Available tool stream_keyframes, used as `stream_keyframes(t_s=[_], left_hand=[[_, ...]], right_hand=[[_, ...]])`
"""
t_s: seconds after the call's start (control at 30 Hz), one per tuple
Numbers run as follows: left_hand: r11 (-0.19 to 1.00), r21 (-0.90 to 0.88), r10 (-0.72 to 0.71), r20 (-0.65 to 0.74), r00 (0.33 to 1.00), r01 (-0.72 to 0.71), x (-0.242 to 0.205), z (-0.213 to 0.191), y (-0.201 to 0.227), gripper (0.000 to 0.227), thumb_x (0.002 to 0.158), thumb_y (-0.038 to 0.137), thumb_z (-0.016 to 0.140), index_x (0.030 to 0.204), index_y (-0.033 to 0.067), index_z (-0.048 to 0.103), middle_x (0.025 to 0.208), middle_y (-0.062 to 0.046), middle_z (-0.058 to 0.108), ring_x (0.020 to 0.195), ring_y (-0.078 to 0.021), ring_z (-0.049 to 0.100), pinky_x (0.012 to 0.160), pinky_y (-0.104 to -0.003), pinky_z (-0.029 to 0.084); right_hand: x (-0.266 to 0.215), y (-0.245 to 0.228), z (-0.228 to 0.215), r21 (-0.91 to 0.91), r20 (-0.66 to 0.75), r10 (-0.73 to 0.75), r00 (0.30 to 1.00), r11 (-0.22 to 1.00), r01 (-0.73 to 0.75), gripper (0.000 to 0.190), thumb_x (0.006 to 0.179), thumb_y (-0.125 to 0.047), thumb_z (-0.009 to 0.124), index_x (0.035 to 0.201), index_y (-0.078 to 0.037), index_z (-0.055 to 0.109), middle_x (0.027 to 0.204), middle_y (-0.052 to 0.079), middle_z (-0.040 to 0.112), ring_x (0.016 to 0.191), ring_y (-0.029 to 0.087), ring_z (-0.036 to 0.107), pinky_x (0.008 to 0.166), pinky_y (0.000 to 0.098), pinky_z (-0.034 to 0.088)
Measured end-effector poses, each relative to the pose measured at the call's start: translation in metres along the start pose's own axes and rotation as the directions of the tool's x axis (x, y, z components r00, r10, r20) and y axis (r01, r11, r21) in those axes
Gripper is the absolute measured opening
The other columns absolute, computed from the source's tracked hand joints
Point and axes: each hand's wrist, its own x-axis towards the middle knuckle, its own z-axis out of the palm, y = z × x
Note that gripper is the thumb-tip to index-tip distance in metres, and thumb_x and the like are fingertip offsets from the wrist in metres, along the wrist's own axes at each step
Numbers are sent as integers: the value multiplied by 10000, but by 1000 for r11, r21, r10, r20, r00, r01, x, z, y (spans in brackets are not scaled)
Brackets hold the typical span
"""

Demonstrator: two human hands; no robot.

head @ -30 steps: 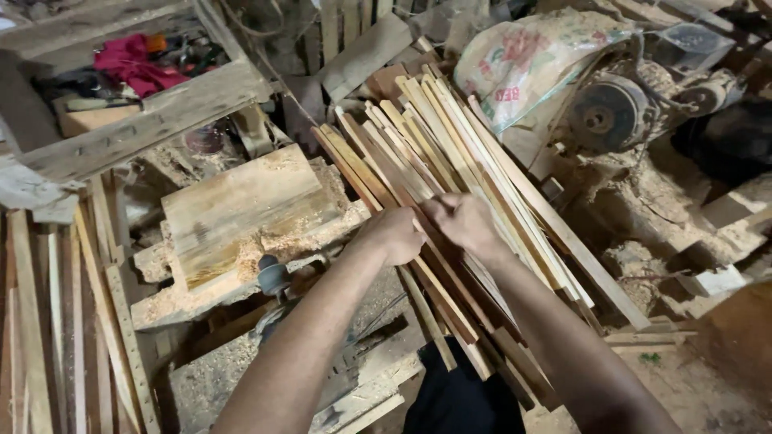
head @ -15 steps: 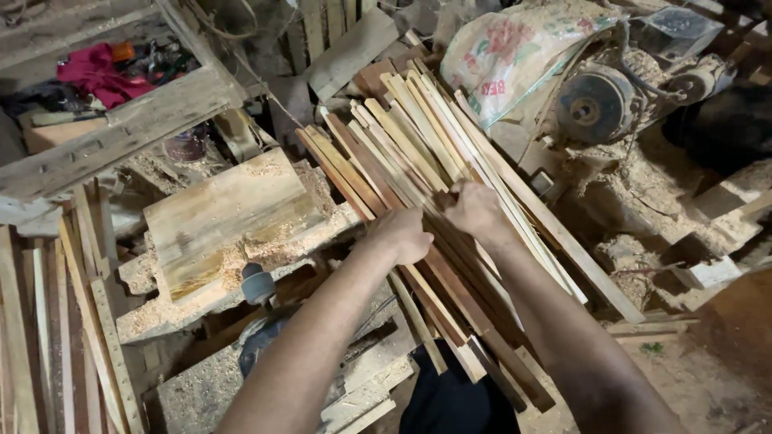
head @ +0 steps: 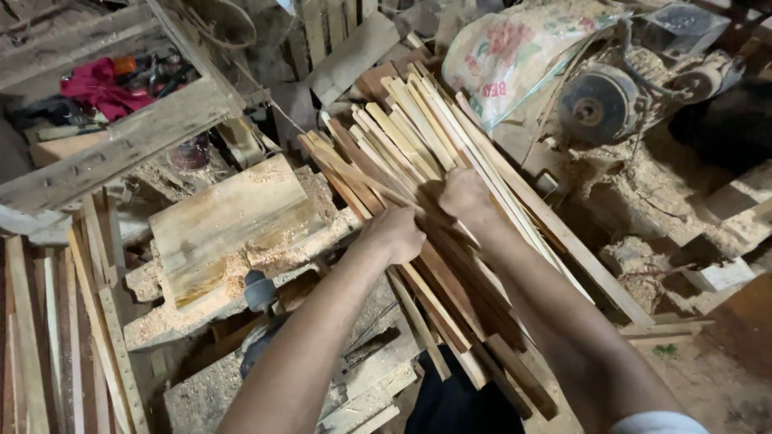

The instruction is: Picking up wooden strips and drilling holes into them using a stationary drill.

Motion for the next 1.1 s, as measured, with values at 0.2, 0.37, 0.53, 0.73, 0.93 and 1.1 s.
stream_keyframes(t_s=[0.2,0.37,0.53,0.73,0.93,1.1], left_hand=[[1000,-3,8,-6,1000,-8,-1,-15,8,486,960,324,569,1400,121,605,1453,-181,580,1403,-379,500,1138,-544,427],[1000,7,13,-24,1000,-13,18,-7,-9,477,958,335,584,1407,176,603,1458,-182,560,1395,-383,502,1121,-547,443],[1000,-6,28,-28,999,-28,12,-14,-9,486,952,324,579,1402,143,606,1442,-190,576,1385,-382,514,1129,-541,434],[1000,20,3,-37,999,-2,-3,-27,-13,488,940,327,580,1368,99,631,1428,-175,596,1374,-350,537,1122,-525,445],[999,-13,45,-108,993,-47,28,-10,-42,432,921,283,576,1281,71,686,1375,-176,645,1314,-372,593,1083,-533,474],[996,-79,34,-143,989,-45,34,-8,-68,421,902,297,574,1235,86,719,1357,-166,662,1304,-371,602,1056,-544,493]], right_hand=[[-46,-33,-92,142,109,-5,994,990,-11,388,840,-405,600,1014,-115,790,1021,193,759,1064,414,697,903,498,574],[-4,-13,-38,-7,96,-22,995,1000,23,316,768,-253,590,976,-142,801,926,174,762,989,405,724,833,497,595],[-18,-20,-48,-64,127,-60,990,996,69,405,782,-253,526,1042,-87,788,981,212,756,1015,420,716,861,507,585],[-14,-25,-58,-174,134,-84,987,979,107,446,805,-233,461,1049,-23,770,1012,217,759,1018,422,719,871,519,582],[-32,-32,-83,254,161,-174,972,958,130,378,916,-290,506,1113,-93,762,1113,252,726,1141,450,644,957,524,525],[-14,-29,-50,678,61,-58,996,735,1,316,970,-273,515,1103,-137,767,1064,198,722,1075,352,652,927,474,503]])
